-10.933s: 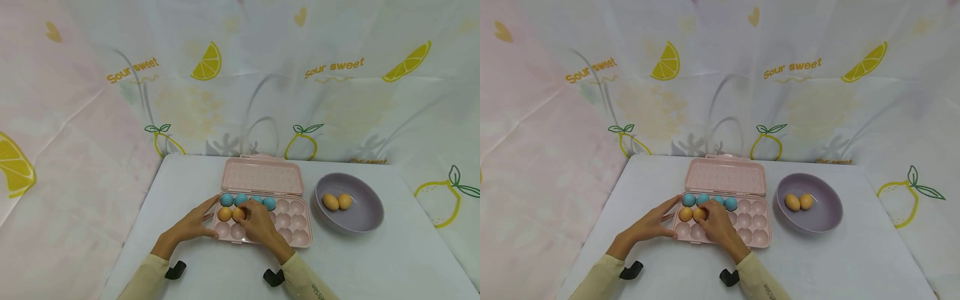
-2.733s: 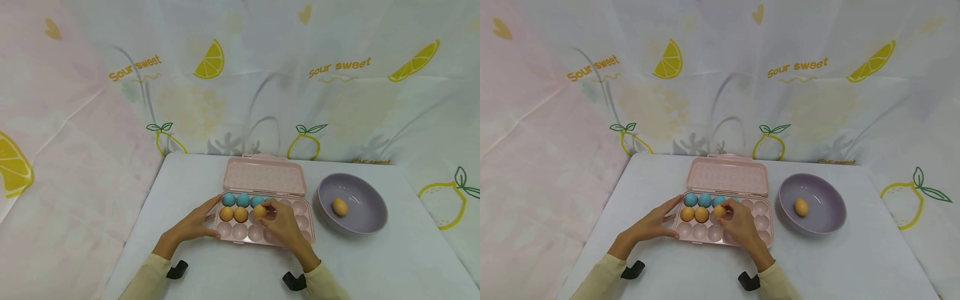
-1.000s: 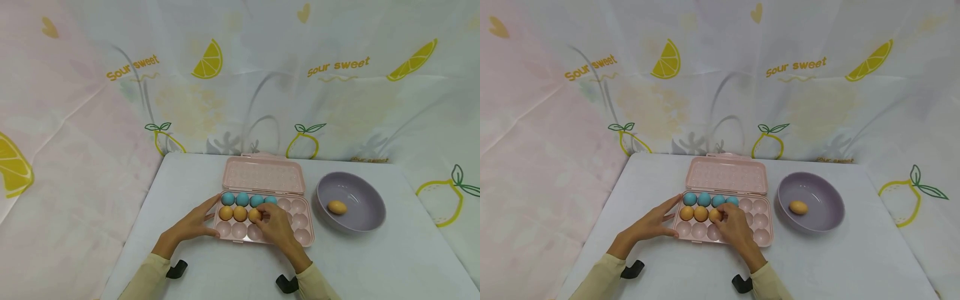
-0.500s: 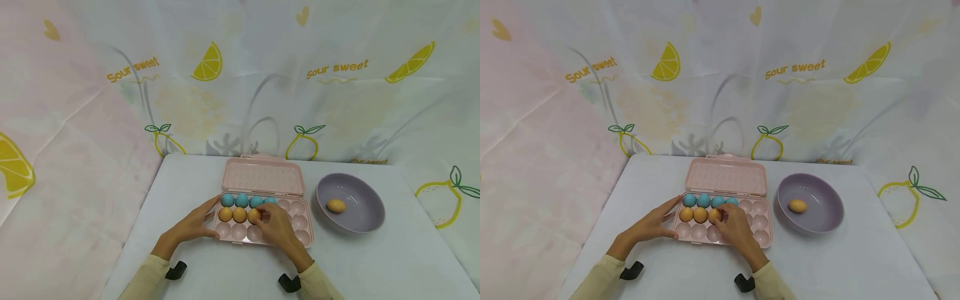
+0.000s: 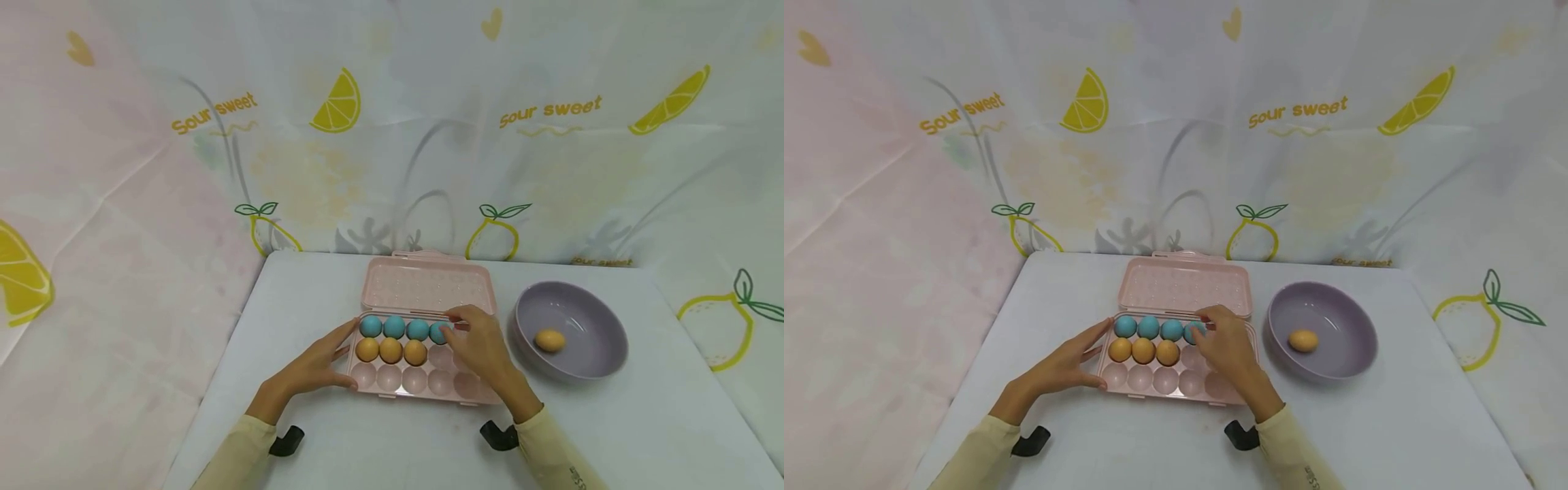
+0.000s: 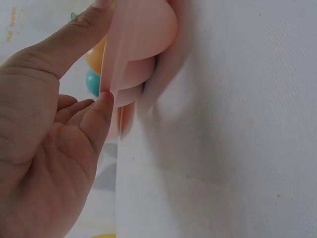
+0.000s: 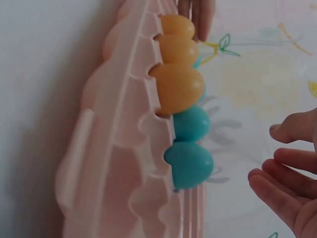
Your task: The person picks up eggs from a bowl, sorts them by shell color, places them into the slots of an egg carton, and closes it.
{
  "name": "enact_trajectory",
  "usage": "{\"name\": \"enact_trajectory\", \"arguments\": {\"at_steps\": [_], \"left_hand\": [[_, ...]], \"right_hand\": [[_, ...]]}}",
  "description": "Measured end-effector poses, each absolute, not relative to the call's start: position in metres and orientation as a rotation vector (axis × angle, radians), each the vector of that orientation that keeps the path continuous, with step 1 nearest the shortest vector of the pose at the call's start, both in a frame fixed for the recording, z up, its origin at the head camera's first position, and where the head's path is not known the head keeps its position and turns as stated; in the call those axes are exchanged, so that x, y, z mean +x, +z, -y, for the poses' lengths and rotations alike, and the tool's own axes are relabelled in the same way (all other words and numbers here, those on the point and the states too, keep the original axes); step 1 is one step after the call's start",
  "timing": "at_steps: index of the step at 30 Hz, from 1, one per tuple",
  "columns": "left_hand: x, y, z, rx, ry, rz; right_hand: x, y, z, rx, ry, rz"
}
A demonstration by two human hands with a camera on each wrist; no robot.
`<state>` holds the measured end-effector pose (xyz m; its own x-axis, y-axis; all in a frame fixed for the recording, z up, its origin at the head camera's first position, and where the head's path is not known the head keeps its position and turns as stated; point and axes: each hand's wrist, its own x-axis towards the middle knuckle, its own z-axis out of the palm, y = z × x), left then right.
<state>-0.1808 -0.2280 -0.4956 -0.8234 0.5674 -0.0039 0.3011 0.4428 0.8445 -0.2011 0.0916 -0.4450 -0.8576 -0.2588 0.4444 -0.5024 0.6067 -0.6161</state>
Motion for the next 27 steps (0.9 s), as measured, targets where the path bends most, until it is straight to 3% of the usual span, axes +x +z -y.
{"name": "enact_trajectory", "arguments": {"at_steps": [11, 27], "left_hand": [[-0.181, -0.497, 0.228, 0.719, 1.34, -2.397], [-0.18, -0.498, 0.229, 0.715, 1.342, -2.405]], "right_hand": [[-0.22, -0.421, -0.146, 0.459, 0.939, 2.551], [-0.216, -0.423, -0.218, 0.357, 0.695, 2.733]]}}
